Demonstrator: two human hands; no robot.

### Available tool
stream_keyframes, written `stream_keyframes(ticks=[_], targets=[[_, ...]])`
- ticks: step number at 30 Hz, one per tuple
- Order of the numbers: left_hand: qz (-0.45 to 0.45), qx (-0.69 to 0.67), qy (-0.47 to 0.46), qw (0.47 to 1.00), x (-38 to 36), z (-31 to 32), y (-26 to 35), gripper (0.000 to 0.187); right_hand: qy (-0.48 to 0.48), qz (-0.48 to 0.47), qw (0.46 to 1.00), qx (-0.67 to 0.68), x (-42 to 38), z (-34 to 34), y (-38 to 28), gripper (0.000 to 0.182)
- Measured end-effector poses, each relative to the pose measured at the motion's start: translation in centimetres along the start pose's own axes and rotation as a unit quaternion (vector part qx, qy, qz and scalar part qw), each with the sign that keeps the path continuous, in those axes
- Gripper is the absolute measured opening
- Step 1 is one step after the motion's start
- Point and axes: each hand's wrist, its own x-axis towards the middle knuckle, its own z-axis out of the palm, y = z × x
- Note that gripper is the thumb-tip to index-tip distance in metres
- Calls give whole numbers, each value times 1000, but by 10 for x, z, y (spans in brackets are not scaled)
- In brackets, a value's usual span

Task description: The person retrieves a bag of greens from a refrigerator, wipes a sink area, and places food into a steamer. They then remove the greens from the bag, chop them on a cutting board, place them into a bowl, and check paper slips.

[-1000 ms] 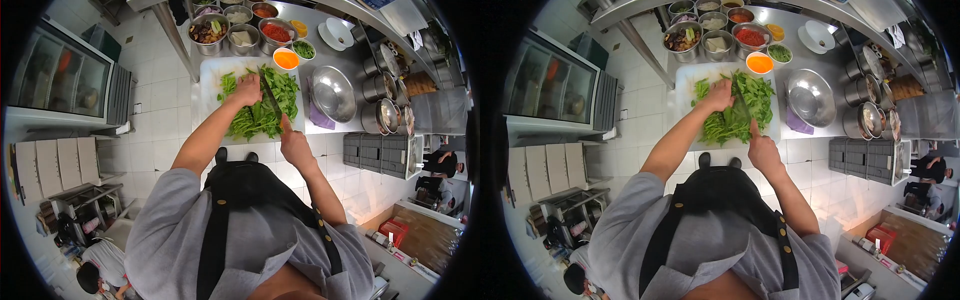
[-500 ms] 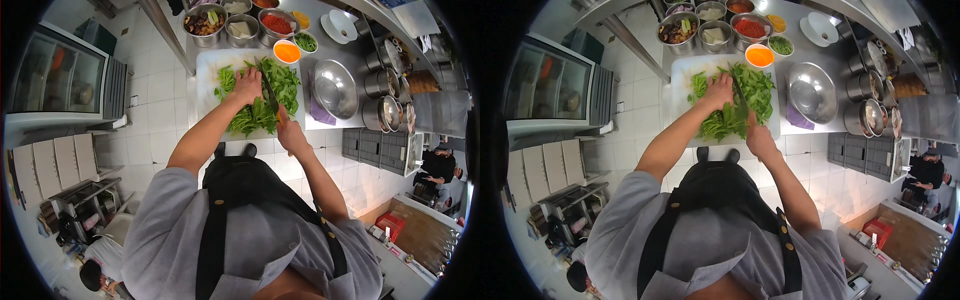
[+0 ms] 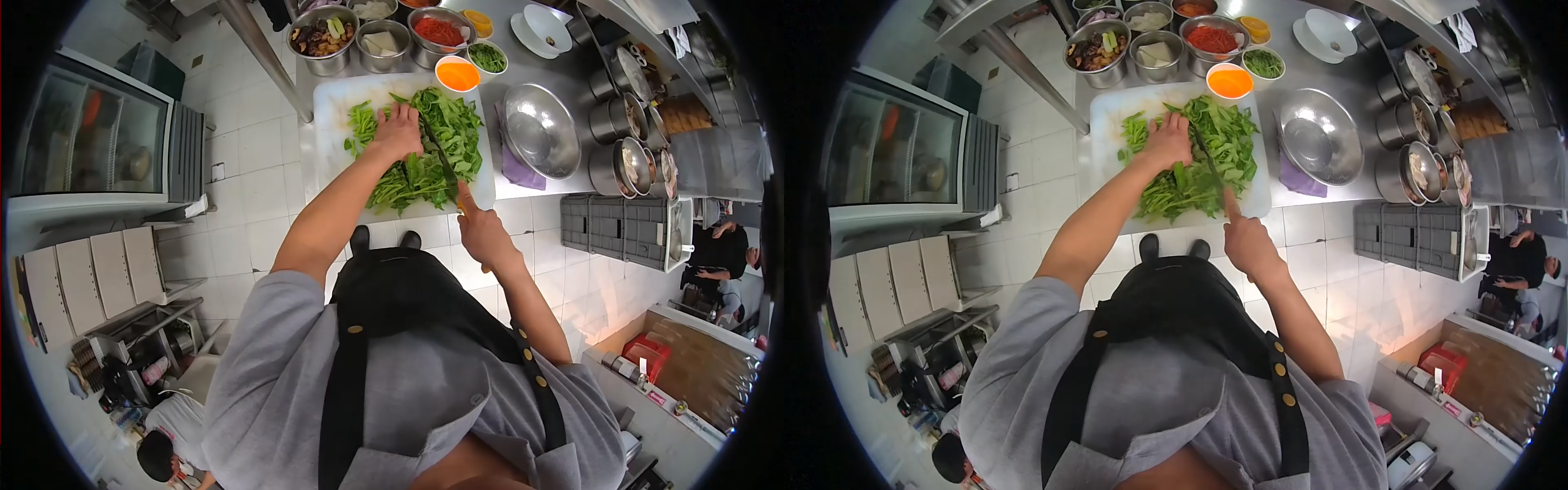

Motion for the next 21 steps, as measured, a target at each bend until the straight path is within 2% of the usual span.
stream_keyframes(ticks=[3, 5, 7, 11, 14, 16, 21], targets=[[5, 9, 2, 1000, -2, -4, 2, 84, 31, -36, 999, 22, 9, 22, 13, 64], [5, 19, -12, 1000, -5, -2, 3, 83, 29, -21, 999, 26, 19, 35, 15, 65], [4, 16, 51, 999, -7, 6, 4, 59, 32, -5, 999, 32, 27, 46, 16, 66], [9, 22, 19, 1000, -11, -5, 12, 57, 62, -36, 997, 22, 28, 59, 27, 70], [-23, 42, -21, 999, -11, -15, 23, 63, 84, -49, 995, 15, 33, 61, 31, 70], [-46, 64, 94, 992, -24, 9, 33, 67, 88, -52, 995, 16, 29, 60, 30, 70], [-33, 93, 129, 987, -25, 29, 24, 71, 62, -57, 996, -2, 8, 41, 23, 68]])
